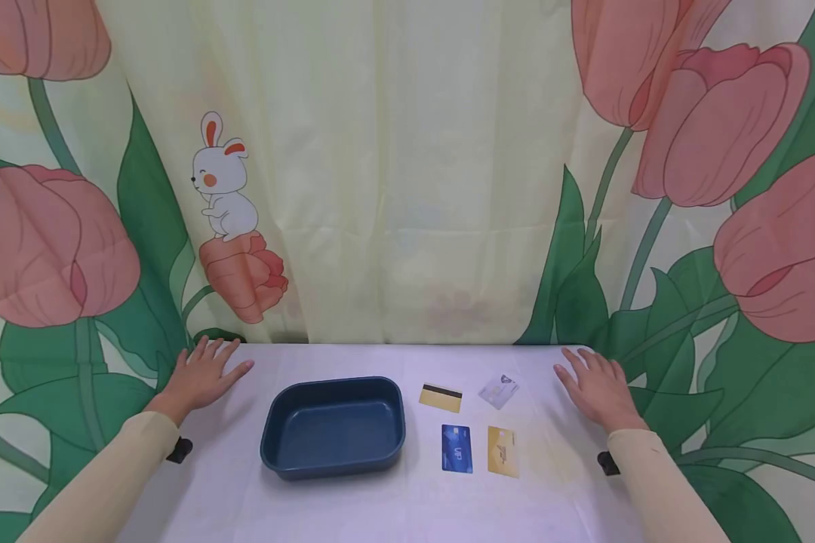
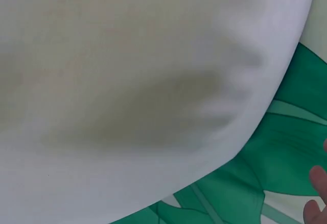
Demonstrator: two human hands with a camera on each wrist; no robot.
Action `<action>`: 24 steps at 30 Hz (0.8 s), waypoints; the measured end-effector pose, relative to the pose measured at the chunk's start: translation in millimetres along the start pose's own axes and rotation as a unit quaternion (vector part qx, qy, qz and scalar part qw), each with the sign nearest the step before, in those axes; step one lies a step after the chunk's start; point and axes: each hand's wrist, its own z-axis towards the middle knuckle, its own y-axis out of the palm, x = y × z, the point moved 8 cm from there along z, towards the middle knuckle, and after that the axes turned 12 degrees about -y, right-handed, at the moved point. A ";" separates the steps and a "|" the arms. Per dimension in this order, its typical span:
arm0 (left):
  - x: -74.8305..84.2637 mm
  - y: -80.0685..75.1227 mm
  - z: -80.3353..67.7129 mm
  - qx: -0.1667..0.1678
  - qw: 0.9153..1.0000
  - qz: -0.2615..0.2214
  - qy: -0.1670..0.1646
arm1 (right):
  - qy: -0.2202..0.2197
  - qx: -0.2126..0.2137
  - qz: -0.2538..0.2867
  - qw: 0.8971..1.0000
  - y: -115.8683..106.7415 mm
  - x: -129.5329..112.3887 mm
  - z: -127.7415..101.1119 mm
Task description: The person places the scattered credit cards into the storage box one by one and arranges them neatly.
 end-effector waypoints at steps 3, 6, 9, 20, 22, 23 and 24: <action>0.0 2.0 -1.0 -0.009 1.000 0.001 -0.002 | -0.012 0.002 0.001 1.000 0.8 -7.7 3.5; 0.4 3.8 -1.6 -0.013 1.000 0.005 0.001 | -0.024 -0.003 0.003 1.000 1.9 -17.5 7.6; -0.5 4.7 -2.5 -0.013 1.000 0.016 0.002 | -0.039 -0.020 -0.004 0.999 4.5 -29.3 12.0; 6.6 0.4 -4.8 0.001 1.000 0.016 0.010 | -0.054 -0.036 0.005 0.998 10.9 -50.7 16.9; 6.6 2.8 -4.7 -0.002 1.000 0.016 0.010 | -0.061 -0.039 0.005 0.997 11.7 -54.5 17.3; 7.0 3.8 -5.0 -0.003 1.000 0.016 0.010 | -0.064 -0.040 0.003 0.997 11.7 -56.4 17.4; 8.0 4.7 -5.5 -0.003 1.000 0.014 0.013 | -0.066 -0.041 0.001 0.997 11.8 -57.7 17.4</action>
